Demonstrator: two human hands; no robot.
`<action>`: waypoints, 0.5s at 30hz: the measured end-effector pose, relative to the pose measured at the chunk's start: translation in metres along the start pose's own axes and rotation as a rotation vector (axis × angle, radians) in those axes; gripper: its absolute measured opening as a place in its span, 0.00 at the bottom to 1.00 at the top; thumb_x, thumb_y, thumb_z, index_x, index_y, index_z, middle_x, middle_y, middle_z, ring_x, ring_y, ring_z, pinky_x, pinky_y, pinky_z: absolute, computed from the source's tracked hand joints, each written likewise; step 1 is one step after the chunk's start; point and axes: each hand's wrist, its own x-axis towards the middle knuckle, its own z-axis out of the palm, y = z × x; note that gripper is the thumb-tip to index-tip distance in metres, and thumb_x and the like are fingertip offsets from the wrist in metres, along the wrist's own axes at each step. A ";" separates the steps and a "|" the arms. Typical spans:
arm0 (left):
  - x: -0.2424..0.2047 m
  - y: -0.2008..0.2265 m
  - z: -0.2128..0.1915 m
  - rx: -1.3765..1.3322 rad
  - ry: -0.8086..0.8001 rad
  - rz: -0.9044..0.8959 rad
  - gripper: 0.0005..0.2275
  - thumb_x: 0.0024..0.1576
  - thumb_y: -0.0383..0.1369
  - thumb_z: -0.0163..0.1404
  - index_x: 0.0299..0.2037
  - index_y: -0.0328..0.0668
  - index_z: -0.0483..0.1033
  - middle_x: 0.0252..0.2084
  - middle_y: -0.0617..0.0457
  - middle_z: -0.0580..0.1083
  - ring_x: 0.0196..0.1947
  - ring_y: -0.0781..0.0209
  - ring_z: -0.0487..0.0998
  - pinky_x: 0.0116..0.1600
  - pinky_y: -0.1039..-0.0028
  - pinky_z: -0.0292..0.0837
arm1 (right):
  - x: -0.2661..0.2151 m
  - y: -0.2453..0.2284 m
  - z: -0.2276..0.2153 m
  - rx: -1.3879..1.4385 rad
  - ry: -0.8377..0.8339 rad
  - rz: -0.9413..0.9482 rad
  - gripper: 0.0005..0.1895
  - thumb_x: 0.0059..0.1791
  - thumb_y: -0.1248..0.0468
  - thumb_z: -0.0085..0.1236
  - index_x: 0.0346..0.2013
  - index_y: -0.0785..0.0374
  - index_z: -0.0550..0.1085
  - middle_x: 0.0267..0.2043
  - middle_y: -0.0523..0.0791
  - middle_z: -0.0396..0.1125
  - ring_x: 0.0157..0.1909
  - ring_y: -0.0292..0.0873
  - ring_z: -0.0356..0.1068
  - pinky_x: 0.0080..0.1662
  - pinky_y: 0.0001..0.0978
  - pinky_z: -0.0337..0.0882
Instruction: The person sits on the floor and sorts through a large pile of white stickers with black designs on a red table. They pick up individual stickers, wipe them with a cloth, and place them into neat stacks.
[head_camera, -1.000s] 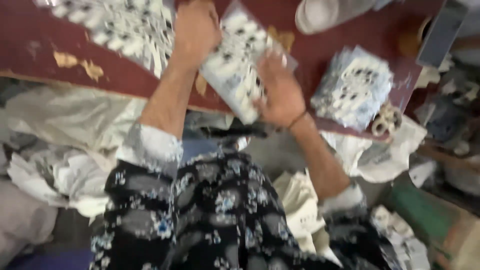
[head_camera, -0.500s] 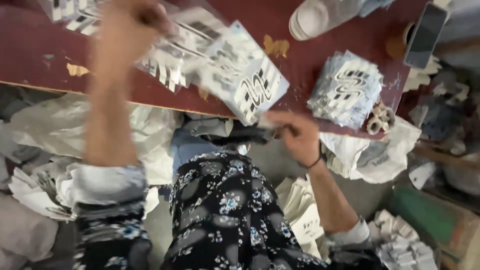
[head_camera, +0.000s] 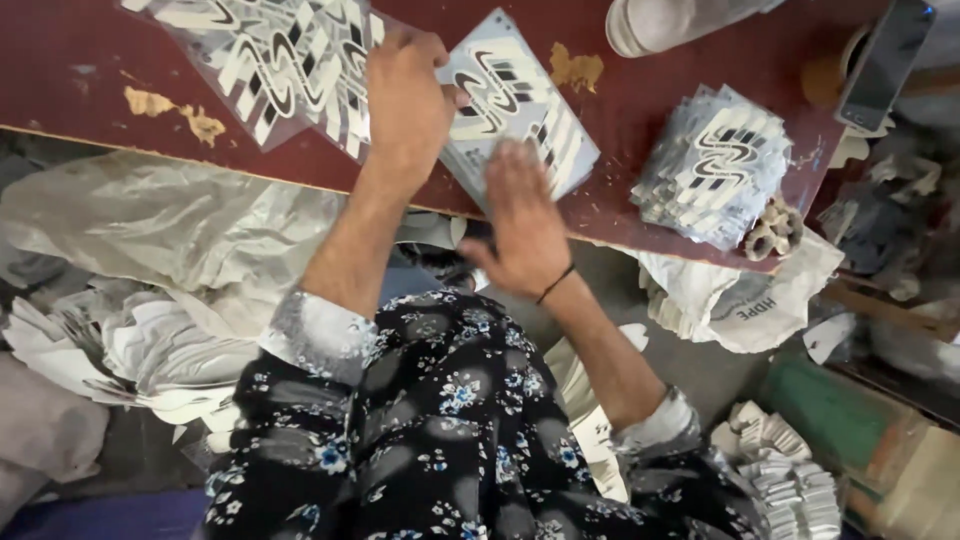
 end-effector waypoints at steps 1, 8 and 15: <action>0.003 0.005 -0.002 0.027 -0.029 -0.013 0.17 0.35 0.26 0.70 0.33 0.34 0.78 0.40 0.40 0.76 0.41 0.38 0.77 0.46 0.55 0.71 | -0.002 0.002 0.001 0.024 -0.019 -0.063 0.51 0.48 0.48 0.60 0.71 0.77 0.48 0.75 0.66 0.43 0.76 0.68 0.41 0.72 0.57 0.43; 0.012 0.006 -0.004 0.047 -0.070 -0.028 0.19 0.33 0.27 0.73 0.27 0.33 0.73 0.29 0.41 0.74 0.31 0.39 0.76 0.37 0.54 0.69 | 0.012 0.005 -0.015 0.161 -0.086 0.172 0.59 0.45 0.40 0.58 0.73 0.79 0.46 0.77 0.67 0.40 0.79 0.66 0.39 0.74 0.50 0.45; 0.007 0.004 -0.006 0.068 -0.048 -0.061 0.18 0.36 0.28 0.72 0.28 0.33 0.73 0.29 0.41 0.75 0.32 0.37 0.76 0.37 0.53 0.69 | 0.003 0.025 -0.008 0.157 0.113 0.074 0.47 0.54 0.50 0.57 0.76 0.80 0.51 0.80 0.66 0.45 0.81 0.66 0.43 0.77 0.54 0.43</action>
